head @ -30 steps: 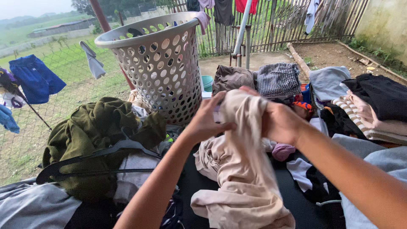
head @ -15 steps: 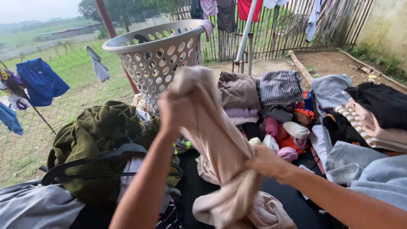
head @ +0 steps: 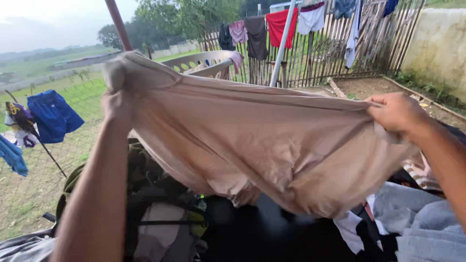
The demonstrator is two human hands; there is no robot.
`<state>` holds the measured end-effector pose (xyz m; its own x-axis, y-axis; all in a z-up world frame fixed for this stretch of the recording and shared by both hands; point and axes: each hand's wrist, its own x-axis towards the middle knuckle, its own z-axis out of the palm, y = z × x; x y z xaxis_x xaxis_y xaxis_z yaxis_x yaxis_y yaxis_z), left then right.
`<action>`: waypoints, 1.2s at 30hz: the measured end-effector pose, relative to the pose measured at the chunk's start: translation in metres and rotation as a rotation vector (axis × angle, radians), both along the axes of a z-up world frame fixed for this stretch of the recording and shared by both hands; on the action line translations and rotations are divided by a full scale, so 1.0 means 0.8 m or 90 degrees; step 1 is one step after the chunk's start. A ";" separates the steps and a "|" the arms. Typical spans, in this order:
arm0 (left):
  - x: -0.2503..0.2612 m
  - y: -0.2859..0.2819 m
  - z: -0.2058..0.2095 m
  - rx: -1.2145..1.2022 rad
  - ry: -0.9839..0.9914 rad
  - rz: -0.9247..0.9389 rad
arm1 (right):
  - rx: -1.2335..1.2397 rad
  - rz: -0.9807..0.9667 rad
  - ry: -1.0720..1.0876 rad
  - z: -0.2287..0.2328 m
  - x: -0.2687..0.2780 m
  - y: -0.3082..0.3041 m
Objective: The person removes various items of clothing from a laundry basket and folds them on a flat surface, including a black garment, a grey pair of trousers, a tan top, and a bra.
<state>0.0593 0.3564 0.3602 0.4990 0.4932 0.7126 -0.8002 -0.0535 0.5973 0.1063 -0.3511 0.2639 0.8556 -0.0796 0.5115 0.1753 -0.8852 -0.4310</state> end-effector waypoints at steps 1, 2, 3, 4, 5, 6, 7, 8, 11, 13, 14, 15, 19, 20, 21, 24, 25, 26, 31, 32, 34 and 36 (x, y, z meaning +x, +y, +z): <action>0.010 0.016 0.011 0.224 0.349 0.151 | -0.006 -0.033 -0.021 0.007 0.011 -0.007; 0.019 0.029 0.017 0.448 0.699 0.300 | -0.007 -0.034 -0.025 0.013 0.022 -0.010; 0.026 0.038 0.018 0.447 0.691 0.302 | -0.039 -0.035 -0.012 0.021 0.033 -0.009; 0.032 0.042 0.015 0.597 0.803 0.218 | -0.071 -0.037 0.001 0.030 0.042 -0.009; 0.035 0.043 0.017 0.745 0.911 0.129 | -0.070 -0.039 -0.009 0.042 0.050 -0.008; 0.036 0.040 0.020 0.745 0.902 0.133 | -0.112 -0.009 -0.087 0.055 0.057 -0.004; 0.036 0.032 0.018 0.433 0.913 0.039 | -0.156 0.019 -0.163 0.065 0.058 -0.003; 0.033 0.024 0.016 0.126 0.888 -0.059 | -0.157 0.015 -0.169 0.075 0.055 -0.005; 0.032 0.006 0.016 0.082 0.724 -0.112 | -0.051 -0.088 -0.252 0.096 0.052 0.002; 0.029 0.013 0.016 0.155 0.738 -0.096 | 0.546 0.129 -0.087 0.091 0.061 0.009; 0.030 0.016 0.014 0.226 0.755 -0.077 | 0.546 0.125 -0.088 0.085 0.067 0.011; 0.033 0.020 0.010 0.224 0.756 -0.076 | 0.617 0.145 0.115 0.077 0.074 0.018; 0.045 0.013 -0.003 0.090 0.804 -0.152 | 0.569 0.009 0.413 0.061 0.079 0.033; 0.046 0.004 0.003 0.148 0.756 -0.141 | 0.566 0.016 0.416 0.067 0.085 0.037; 0.046 -0.011 0.010 0.216 0.689 -0.125 | 0.684 0.174 0.403 0.089 0.095 0.034; 0.034 -0.046 0.074 0.289 0.340 -0.184 | 1.034 0.685 0.235 0.166 0.121 0.025; 0.021 -0.049 0.094 0.263 0.162 -0.320 | 0.906 0.710 0.146 0.194 0.114 0.012; 0.009 -0.052 0.113 0.234 -0.018 -0.454 | 0.890 0.694 0.054 0.216 0.103 0.001; -0.079 -0.062 0.166 0.495 -0.075 -0.140 | 0.555 0.727 -0.144 0.270 0.030 -0.036; -0.106 -0.064 0.168 0.495 -0.072 -0.139 | 0.349 0.628 -0.207 0.264 0.017 -0.043; -0.161 -0.064 0.157 0.891 0.293 0.250 | 0.410 0.580 -0.141 0.224 -0.005 -0.052; -0.206 -0.059 0.128 0.893 0.424 0.139 | 0.531 0.419 0.035 0.146 -0.034 -0.064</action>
<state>-0.1059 0.3094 0.4629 0.9091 -0.2467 0.3356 -0.3254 -0.9237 0.2024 0.0791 -0.4025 0.3804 0.8781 0.0990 0.4682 0.4739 -0.0445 -0.8794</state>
